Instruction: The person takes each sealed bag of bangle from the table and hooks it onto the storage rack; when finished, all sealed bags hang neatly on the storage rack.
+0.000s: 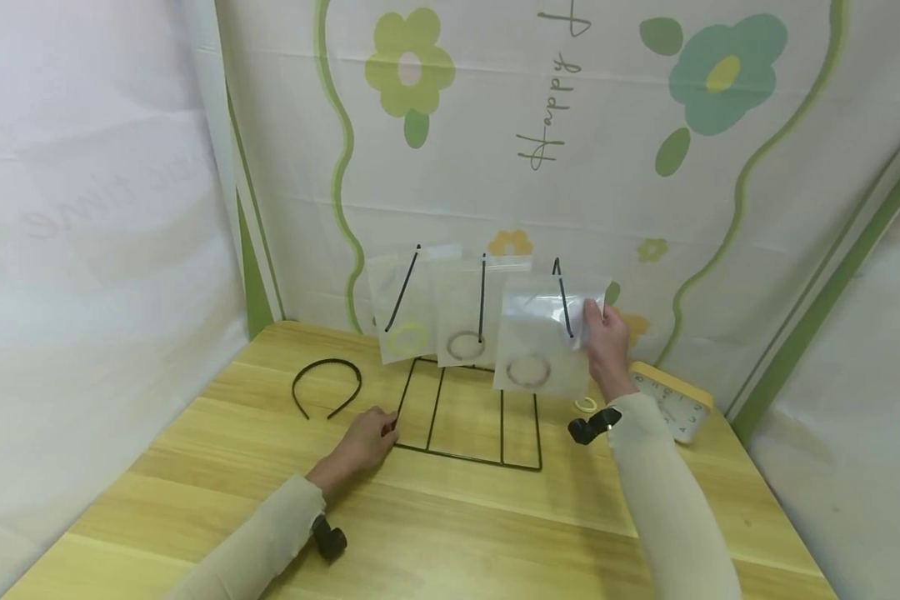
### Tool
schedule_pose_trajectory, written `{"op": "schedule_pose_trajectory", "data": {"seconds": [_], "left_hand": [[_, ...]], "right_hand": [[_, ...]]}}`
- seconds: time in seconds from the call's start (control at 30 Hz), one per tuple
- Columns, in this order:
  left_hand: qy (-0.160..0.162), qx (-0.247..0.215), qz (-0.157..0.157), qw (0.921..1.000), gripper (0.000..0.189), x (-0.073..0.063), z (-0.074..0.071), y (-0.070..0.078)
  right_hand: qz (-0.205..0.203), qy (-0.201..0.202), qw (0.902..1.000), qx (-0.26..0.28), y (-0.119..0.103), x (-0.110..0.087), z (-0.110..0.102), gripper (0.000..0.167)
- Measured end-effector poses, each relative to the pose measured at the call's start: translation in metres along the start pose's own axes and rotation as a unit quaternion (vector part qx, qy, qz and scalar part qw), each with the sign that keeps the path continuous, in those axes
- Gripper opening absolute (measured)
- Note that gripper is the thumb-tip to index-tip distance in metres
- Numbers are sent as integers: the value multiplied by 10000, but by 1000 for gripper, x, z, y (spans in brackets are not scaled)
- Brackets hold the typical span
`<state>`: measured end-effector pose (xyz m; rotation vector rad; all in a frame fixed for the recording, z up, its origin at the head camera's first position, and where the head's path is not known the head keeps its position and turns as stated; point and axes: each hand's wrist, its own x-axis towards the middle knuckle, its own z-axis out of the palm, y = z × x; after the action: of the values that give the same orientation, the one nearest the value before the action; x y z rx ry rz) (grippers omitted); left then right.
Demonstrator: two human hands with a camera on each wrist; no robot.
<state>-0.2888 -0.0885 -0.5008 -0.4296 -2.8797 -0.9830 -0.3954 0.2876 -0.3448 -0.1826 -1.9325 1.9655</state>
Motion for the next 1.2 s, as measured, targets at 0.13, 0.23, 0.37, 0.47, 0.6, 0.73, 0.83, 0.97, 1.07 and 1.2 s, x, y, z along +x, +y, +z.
{"op": "schedule_pose_trajectory", "data": {"seconds": [0.13,0.23,0.37,0.47,0.6,0.73,0.83,0.97,1.07,1.2], "left_hand": [[33,-12,26,10000,42,0,0,0],[41,-20,33,10000,41,-1,1,1],[-9,-44,16,10000,41,-2,2,1],[-64,1,-36,10000,41,-2,3,1],[-87,81,-63,9999,41,1,3,0],[-54,129,-57,9999,43,4,2,-2],[-33,133,-52,9999,42,5,1,-4],[-18,93,-30,10000,42,6,2,-5],[-15,119,-26,9999,41,5,3,-5],[-21,227,-40,9997,40,4,5,-4]], "right_hand": [[-155,86,9997,-161,-2,6,3,28],[-270,216,9993,-127,-2,8,5,29],[-144,242,9996,22,0,9,6,30],[-4,152,9997,181,1,9,5,28],[-26,161,9997,183,4,7,4,24],[32,170,9998,31,5,6,4,26],[127,74,9999,-6,4,4,3,30],[109,43,9999,-21,3,4,3,31],[72,165,9996,-212,1,6,3,32],[31,368,9980,-510,0,9,3,34]]}}
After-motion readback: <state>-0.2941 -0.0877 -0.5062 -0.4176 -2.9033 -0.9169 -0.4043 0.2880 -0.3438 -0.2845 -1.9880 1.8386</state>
